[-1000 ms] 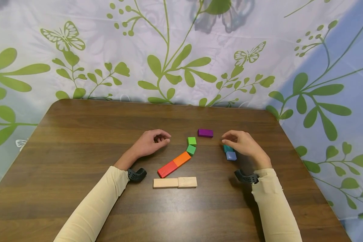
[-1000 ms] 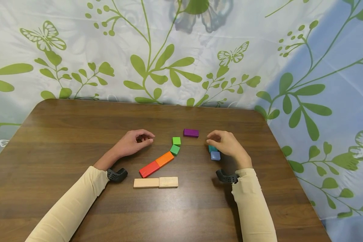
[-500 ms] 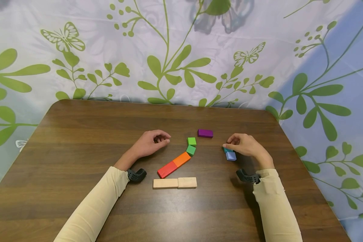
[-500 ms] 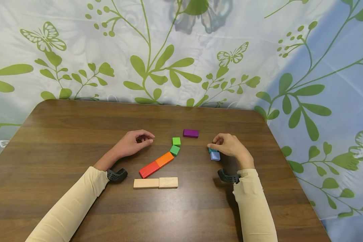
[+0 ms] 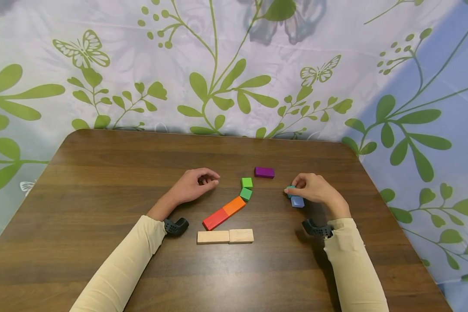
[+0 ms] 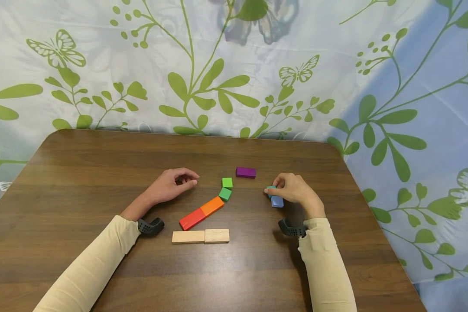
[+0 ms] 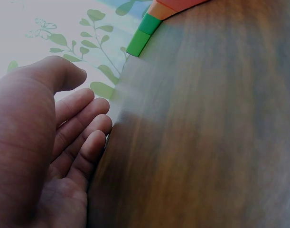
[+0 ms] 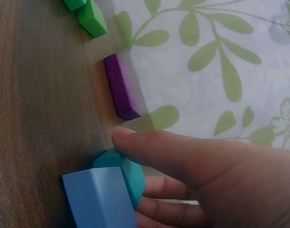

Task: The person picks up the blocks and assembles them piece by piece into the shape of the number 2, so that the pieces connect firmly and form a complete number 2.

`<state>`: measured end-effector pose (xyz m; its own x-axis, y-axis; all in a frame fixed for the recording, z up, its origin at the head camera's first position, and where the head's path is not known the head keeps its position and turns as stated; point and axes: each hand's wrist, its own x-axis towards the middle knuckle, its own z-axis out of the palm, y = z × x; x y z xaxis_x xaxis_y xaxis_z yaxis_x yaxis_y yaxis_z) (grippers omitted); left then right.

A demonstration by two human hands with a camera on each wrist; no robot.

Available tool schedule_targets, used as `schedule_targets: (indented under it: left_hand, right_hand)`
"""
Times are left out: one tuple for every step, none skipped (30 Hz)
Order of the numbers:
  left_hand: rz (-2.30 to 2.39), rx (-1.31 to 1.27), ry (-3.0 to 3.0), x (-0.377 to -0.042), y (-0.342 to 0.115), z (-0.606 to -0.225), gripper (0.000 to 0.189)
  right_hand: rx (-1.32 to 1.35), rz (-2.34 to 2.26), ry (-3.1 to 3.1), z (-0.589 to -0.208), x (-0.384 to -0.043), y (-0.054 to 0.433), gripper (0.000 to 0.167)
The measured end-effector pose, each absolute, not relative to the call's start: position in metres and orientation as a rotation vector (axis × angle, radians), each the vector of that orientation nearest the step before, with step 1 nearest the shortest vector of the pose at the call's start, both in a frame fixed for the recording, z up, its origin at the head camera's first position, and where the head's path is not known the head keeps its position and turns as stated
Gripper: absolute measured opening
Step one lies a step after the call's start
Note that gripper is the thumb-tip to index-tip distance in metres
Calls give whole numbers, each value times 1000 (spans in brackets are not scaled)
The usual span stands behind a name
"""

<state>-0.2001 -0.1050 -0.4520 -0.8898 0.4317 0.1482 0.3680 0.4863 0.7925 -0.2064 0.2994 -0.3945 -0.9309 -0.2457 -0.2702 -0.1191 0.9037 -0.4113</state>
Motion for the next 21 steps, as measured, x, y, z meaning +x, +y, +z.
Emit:
schedule_targets:
  left_hand:
    - [1384, 711, 2645, -200, -105, -452, 22]
    - [1384, 709, 2644, -200, -105, -452, 22]
    - [1384, 706, 2642, -200, -106, -452, 22]
    - [1384, 705, 2639, -200, -106, -452, 22]
    - [1383, 705, 2638, -200, -106, -451, 23]
    - [1383, 704, 2638, -200, -106, -451, 23]
    - [1383, 705, 2637, -199, -106, -451, 23]
    - [1383, 706, 2638, -199, -106, -451, 23]
    - [1383, 706, 2639, -199, -106, -451, 22]
    - [1383, 709, 2640, -199, -106, -451, 23]
    - [1383, 708, 2640, -199, -106, -451, 22]
    - [1383, 705, 2640, -199, -106, -450, 22]
    - [1381, 704, 2641, -199, -106, -450, 22]
    - [1381, 702, 2641, -199, -106, -450, 22]
    - [1381, 700, 2639, -199, -106, -450, 22]
    - [1382, 699, 2638, -199, -106, -450, 22]
    - [1381, 694, 2638, -199, -105, -450, 21]
    - [1381, 693, 2637, -199, -105, -450, 21]
    - [1381, 692, 2636, -199, -105, -450, 21]
    - [1383, 690, 2634, -199, -106, -450, 21]
    - [1383, 688, 2633, -199, -106, -450, 21]
  right_hand:
    - [-275, -568, 2753, -394, -207, 299, 46]
    - [-278, -572, 2757, -394, -207, 299, 46]
    - [-282, -577, 2764, -395, -207, 299, 46]
    - [-291, -583, 2773, -395, -207, 299, 45]
    - [-296, -591, 2784, -395, -207, 298, 45]
    - [-299, -601, 2795, -395, -207, 298, 45]
    - [-301, -613, 2805, -395, -207, 298, 44]
    - [-300, -623, 2818, -395, -208, 297, 45]
    - [-304, -634, 2833, -396, -208, 297, 45]
    - [-308, -648, 2845, -396, -208, 296, 45]
    - [-303, -662, 2855, -396, -208, 295, 45]
    - [-301, -675, 2866, -396, -208, 295, 46]
    - [-301, -689, 2877, -396, -209, 294, 45]
    - [-301, -704, 2888, -396, -209, 293, 45]
    - [-304, -721, 2897, -396, -209, 293, 45]
    - [-302, -738, 2905, -396, -209, 292, 44]
    - [-301, -751, 2913, -396, -209, 291, 44]
    - [-305, -767, 2920, -396, -208, 290, 45]
    - [-311, -783, 2926, -396, -208, 289, 45]
    - [-317, -800, 2930, -396, -208, 288, 46]
    - [-328, -815, 2933, -396, -209, 287, 47]
